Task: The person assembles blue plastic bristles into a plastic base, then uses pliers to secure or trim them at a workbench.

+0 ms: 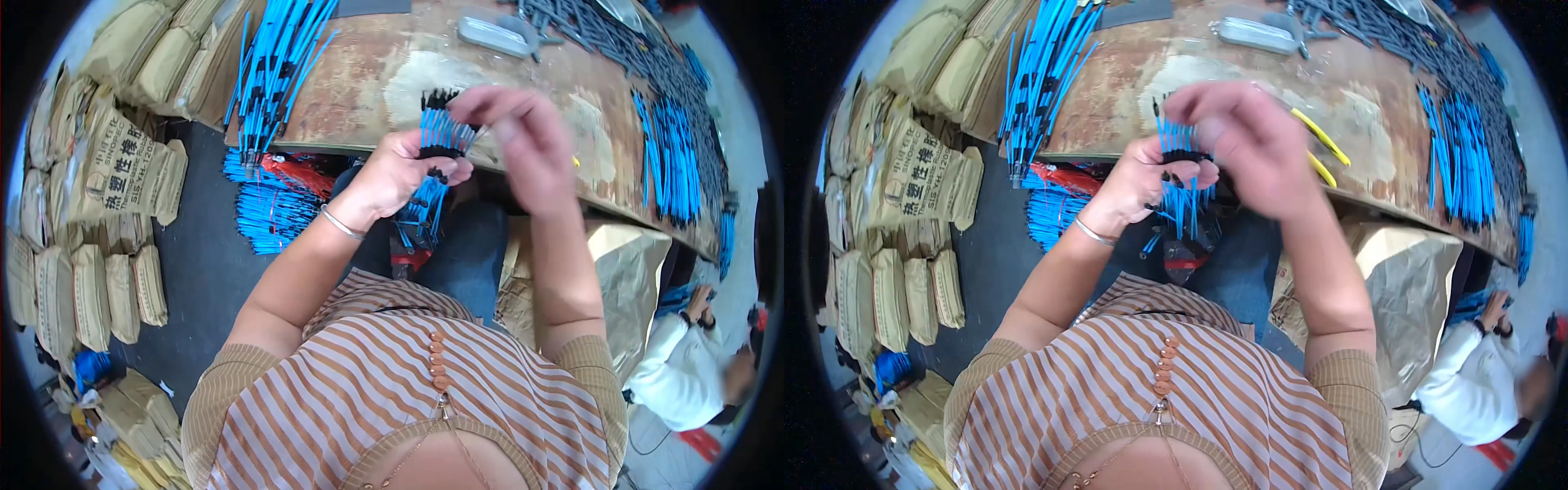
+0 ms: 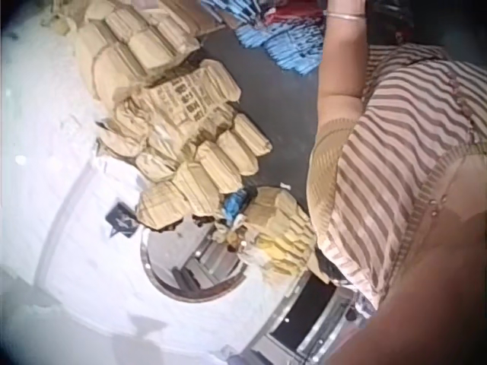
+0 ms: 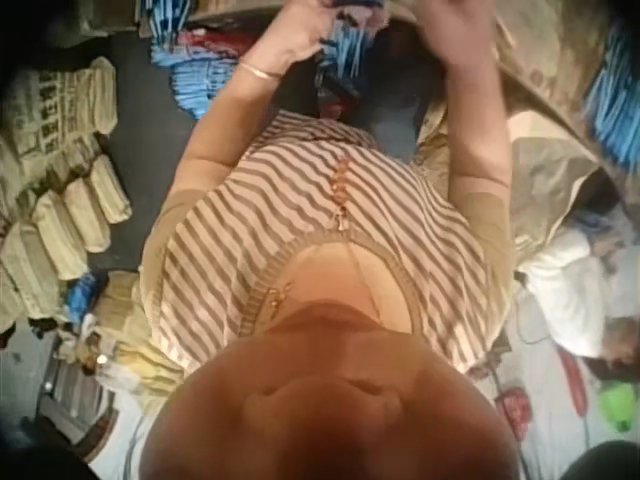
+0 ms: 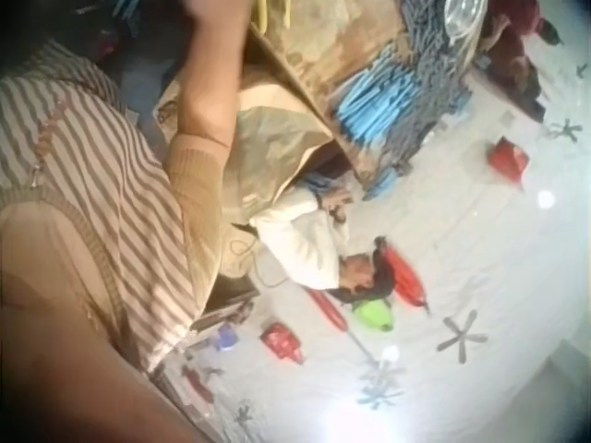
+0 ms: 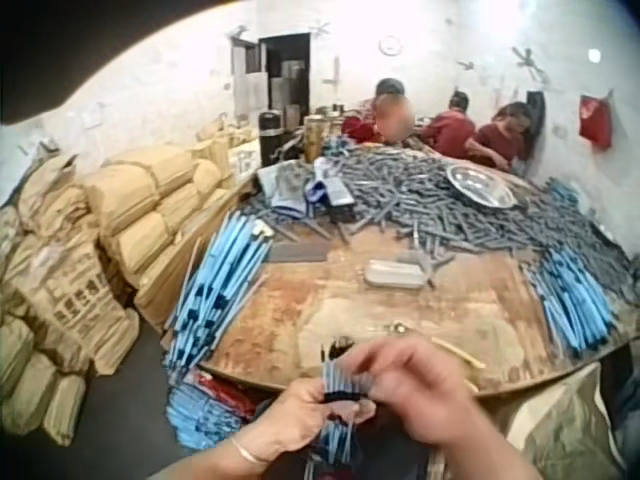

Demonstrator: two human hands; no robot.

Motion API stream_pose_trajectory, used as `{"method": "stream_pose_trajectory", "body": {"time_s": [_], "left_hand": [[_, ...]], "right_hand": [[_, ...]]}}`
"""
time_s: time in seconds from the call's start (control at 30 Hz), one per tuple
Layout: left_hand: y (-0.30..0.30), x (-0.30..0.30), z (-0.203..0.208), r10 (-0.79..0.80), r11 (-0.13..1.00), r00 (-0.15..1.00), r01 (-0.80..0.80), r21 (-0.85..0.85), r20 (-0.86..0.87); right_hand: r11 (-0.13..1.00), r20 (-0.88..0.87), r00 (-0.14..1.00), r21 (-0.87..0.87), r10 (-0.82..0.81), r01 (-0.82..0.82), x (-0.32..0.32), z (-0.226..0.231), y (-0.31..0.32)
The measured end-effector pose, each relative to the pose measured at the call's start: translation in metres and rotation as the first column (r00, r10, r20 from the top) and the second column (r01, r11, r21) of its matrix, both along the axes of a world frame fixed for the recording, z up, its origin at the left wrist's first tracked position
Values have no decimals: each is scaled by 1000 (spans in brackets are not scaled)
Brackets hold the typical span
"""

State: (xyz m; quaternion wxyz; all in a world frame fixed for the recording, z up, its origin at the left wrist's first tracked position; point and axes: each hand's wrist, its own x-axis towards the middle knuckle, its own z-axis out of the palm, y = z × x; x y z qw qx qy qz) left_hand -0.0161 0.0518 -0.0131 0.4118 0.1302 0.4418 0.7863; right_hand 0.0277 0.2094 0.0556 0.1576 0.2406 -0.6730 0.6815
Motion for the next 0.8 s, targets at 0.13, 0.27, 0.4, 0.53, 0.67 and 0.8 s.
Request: {"method": "stream_pose_trajectory", "body": {"time_s": [0.13,0.27,0.4,0.53,0.67,0.8], "left_hand": [[-1,5,8,74,989,975,-45,141,-208],[1,6,0,9,998,948,-30,-62,-317],[1,11,0,155,983,852,-183,-6,-500],[1,7,13,43,993,956,-74,-96,-291],[4,8,10,47,998,973,-54,-25,-224],[4,7,11,42,998,972,-51,-33,-230]], "right_hand": [[983,184,973,90,139,-157,52,-20,-35],[958,183,944,30,275,-285,76,-18,-50],[919,157,920,-110,-360,378,70,13,-34],[700,-90,770,360,-631,616,58,17,-8],[454,-408,671,511,-619,730,51,15,-4],[369,-431,605,514,-670,774,46,15,-5]]}}
